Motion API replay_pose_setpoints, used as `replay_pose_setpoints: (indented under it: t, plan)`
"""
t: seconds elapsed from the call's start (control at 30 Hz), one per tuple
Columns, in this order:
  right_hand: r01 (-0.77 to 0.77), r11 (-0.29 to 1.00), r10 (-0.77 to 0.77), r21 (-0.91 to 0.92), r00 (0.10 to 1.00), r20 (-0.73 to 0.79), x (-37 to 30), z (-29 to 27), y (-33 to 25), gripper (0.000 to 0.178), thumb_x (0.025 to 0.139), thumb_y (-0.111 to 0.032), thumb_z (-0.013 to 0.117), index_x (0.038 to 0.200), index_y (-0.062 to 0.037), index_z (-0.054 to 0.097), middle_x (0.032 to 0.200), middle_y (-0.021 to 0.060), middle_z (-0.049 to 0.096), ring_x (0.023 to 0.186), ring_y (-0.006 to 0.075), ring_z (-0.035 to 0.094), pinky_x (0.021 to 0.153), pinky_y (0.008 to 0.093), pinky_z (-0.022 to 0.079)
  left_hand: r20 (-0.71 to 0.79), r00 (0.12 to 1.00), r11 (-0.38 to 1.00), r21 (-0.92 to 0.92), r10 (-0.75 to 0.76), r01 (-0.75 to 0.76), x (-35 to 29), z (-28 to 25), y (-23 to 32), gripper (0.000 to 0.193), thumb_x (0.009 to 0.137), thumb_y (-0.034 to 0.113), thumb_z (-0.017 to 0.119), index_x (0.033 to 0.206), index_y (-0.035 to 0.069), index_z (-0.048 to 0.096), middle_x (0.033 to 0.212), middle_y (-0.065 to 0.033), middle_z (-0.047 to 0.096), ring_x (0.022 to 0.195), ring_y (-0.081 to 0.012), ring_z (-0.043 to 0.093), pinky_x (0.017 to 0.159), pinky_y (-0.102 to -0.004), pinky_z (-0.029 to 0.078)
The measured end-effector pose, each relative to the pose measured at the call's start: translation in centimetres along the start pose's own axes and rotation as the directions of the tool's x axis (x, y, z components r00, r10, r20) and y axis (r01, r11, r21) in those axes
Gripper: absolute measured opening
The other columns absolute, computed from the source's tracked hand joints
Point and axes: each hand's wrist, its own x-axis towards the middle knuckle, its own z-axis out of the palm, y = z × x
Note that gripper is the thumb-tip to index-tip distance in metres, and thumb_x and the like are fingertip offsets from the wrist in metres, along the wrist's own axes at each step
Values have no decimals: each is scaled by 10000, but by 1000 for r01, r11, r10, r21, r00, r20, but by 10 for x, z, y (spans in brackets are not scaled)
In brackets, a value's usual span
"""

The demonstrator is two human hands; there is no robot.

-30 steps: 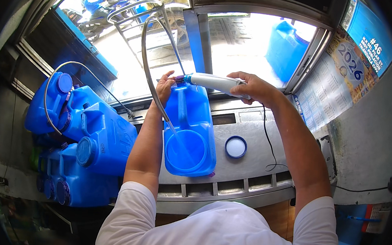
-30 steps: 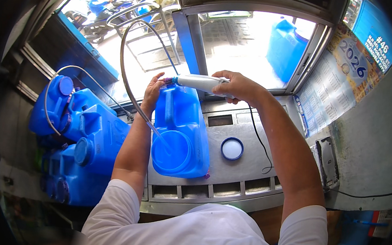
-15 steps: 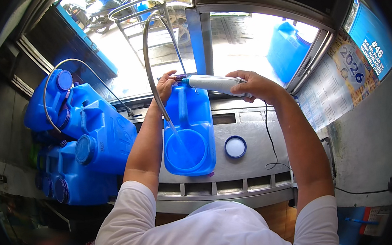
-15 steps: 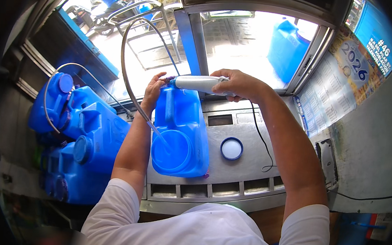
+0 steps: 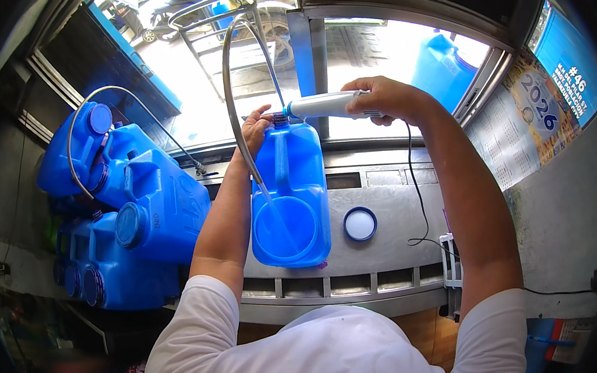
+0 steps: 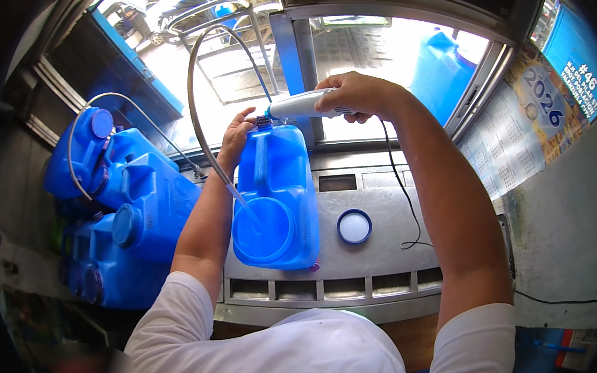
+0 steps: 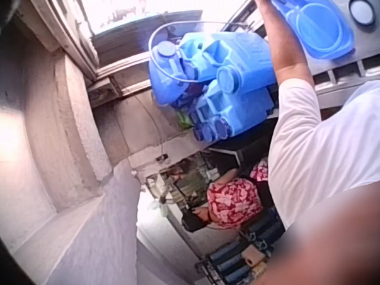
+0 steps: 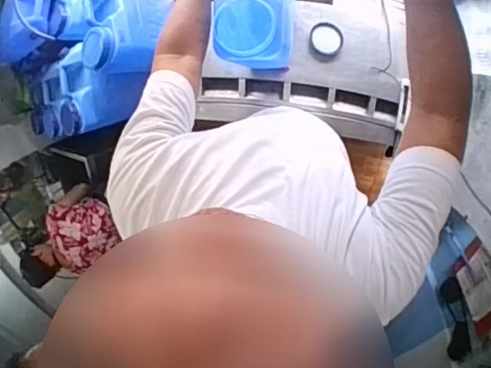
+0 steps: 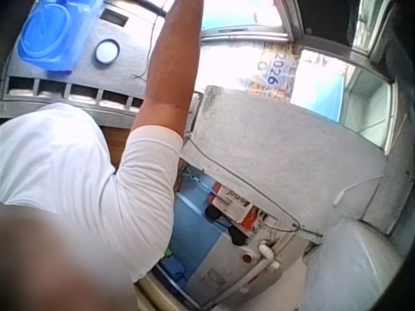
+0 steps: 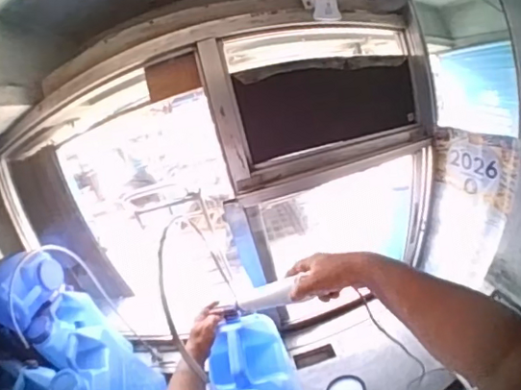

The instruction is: The person fills several blue plastic water containers and a large water dispenser bottle at a service station. They use a hose to fill the containers, wipe them with a cloth, and hand them out through a window. The person also uses a handheld device to treat the water in the containers.

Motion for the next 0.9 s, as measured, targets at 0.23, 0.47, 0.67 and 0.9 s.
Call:
replay_pose_setpoints:
  t: [0.23,0.47,0.67,0.9]
  plan:
    - [-14,990,19,-137,999,35,12,-9,-19,647,744,-345,695,1301,-53,540,918,135,620,595,123,531,514,242,441,7,1000,1000,8,29,-29,7,-8,-10,504,848,25,422,1352,23,416,1033,-116,603,877,-137,601,802,-259,526]
    - [-21,978,32,-207,998,49,15,-11,-30,634,759,-348,691,1299,-51,543,934,132,617,613,118,535,525,242,445,24,999,996,-75,38,-37,3,-3,-3,505,850,16,422,1355,23,411,1055,-124,611,881,-149,606,812,-259,525]
    - [15,995,-6,-96,996,93,13,-5,-10,624,746,-318,677,1296,-56,546,837,93,610,551,100,503,476,232,410,32,999,999,-1,-42,42,3,-13,-3,486,864,38,434,1350,25,430,1069,-120,606,902,-147,597,812,-253,515]
    - [6,995,-3,99,1000,-30,-11,16,48,634,746,-293,686,1301,-31,527,794,99,603,555,97,506,483,222,425,26,1000,999,41,10,-11,3,-3,1,454,867,143,463,1301,13,491,994,-97,633,894,-144,568,858,-268,458]
